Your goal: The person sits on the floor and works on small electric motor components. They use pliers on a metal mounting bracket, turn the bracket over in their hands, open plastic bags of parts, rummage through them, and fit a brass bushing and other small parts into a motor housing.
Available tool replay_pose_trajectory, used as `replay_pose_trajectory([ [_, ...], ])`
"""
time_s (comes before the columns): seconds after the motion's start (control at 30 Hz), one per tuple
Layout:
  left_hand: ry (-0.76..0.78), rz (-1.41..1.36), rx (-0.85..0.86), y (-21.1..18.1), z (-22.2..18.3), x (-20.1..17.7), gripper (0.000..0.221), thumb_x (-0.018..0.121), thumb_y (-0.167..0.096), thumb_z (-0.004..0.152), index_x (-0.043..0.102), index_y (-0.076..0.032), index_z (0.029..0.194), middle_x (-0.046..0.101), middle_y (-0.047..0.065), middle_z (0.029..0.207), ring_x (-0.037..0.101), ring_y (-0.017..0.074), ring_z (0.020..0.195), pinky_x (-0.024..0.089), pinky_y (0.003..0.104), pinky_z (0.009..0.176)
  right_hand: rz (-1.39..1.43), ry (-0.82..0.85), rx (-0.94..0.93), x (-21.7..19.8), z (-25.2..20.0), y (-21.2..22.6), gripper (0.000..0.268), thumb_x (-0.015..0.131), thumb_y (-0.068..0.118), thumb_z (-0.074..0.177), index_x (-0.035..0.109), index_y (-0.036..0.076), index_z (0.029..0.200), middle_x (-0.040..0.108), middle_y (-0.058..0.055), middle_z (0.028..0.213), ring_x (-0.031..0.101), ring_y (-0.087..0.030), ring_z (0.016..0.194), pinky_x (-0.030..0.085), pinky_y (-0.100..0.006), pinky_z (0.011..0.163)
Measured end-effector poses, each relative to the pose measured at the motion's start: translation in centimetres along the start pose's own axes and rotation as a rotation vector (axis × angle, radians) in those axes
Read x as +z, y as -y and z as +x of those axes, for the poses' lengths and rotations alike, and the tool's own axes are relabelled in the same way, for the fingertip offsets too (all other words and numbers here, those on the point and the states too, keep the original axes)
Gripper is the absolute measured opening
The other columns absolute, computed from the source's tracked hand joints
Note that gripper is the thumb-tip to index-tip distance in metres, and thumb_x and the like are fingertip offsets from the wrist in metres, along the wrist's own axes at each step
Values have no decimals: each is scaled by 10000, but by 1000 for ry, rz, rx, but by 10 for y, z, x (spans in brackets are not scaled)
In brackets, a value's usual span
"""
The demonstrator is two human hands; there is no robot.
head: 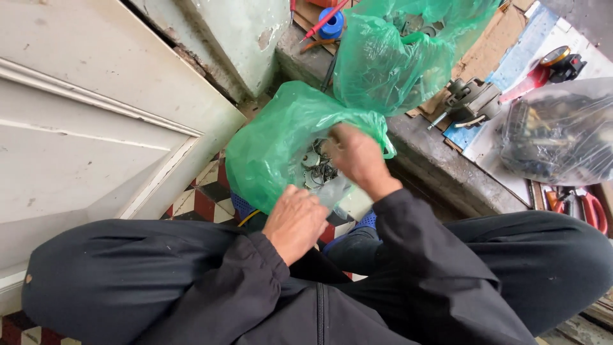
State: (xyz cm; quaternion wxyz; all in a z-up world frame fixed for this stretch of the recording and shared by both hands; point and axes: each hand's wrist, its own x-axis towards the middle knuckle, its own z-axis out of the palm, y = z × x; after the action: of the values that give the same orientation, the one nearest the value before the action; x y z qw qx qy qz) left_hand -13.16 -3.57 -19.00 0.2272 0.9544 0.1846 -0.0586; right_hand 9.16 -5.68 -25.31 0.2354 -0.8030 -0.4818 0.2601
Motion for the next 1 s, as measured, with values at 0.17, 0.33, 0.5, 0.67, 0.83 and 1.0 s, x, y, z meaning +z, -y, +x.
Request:
replay_pose_trajectory([
  [0.17, -164, -115, 78, -16, -12, 12, 184, 770, -226, 932, 769, -81, 818, 734, 129, 817, 703, 292, 939, 432, 514, 1092, -953, -423, -300, 69, -3, -52, 596, 887, 307, 848, 679, 183, 1392, 683, -28, 1154, 705, -227, 1140, 636, -397, 866],
  [0.33, -191, -58, 39, 13, -14, -12, 296, 791, -372, 944, 807, -102, 822, 706, 113, 796, 669, 281, 921, 436, 527, 1108, -392, -59, 177, 9, 34, -79, 283, 690, 268, 941, 832, 187, 1172, 825, -161, 959, 809, -425, 1005, 645, -609, 838],
  [0.5, -166, -31, 26, 29, -15, -59, 370, 749, -402, 1001, 810, -103, 792, 638, 95, 757, 621, 267, 862, 439, 529, 1119, 191, -78, 283, -82, 5, 30, 268, 698, 208, 897, 884, 258, 1083, 812, -66, 837, 801, -203, 845, 629, -410, 813],
  [0.67, -419, 70, 98, 29, -28, -117, 358, 861, -388, 944, 798, -100, 741, 544, 53, 812, 534, 244, 876, 454, 443, 1016, 696, -258, 214, -176, -42, 85, 182, 604, 230, 1181, 706, 124, 1288, 675, 22, 869, 724, -133, 815, 625, -276, 788],
  [0.83, -264, 113, 166, 29, -35, -78, 305, 851, -400, 883, 778, -132, 758, 564, 42, 876, 524, 244, 933, 435, 438, 961, 402, -137, 42, -185, -60, 102, 267, 582, 168, 1174, 746, 36, 1338, 776, -70, 905, 769, -176, 811, 647, -309, 796],
  [1.0, -131, 22, 230, 6, -40, -65, 270, 870, -331, 891, 797, -86, 801, 567, 73, 794, 608, 288, 909, 493, 517, 1030, 283, 243, 5, -85, -54, 105, 367, 621, 264, 1089, 791, 57, 1341, 857, -230, 1159, 810, -410, 1145, 578, -588, 1045],
])
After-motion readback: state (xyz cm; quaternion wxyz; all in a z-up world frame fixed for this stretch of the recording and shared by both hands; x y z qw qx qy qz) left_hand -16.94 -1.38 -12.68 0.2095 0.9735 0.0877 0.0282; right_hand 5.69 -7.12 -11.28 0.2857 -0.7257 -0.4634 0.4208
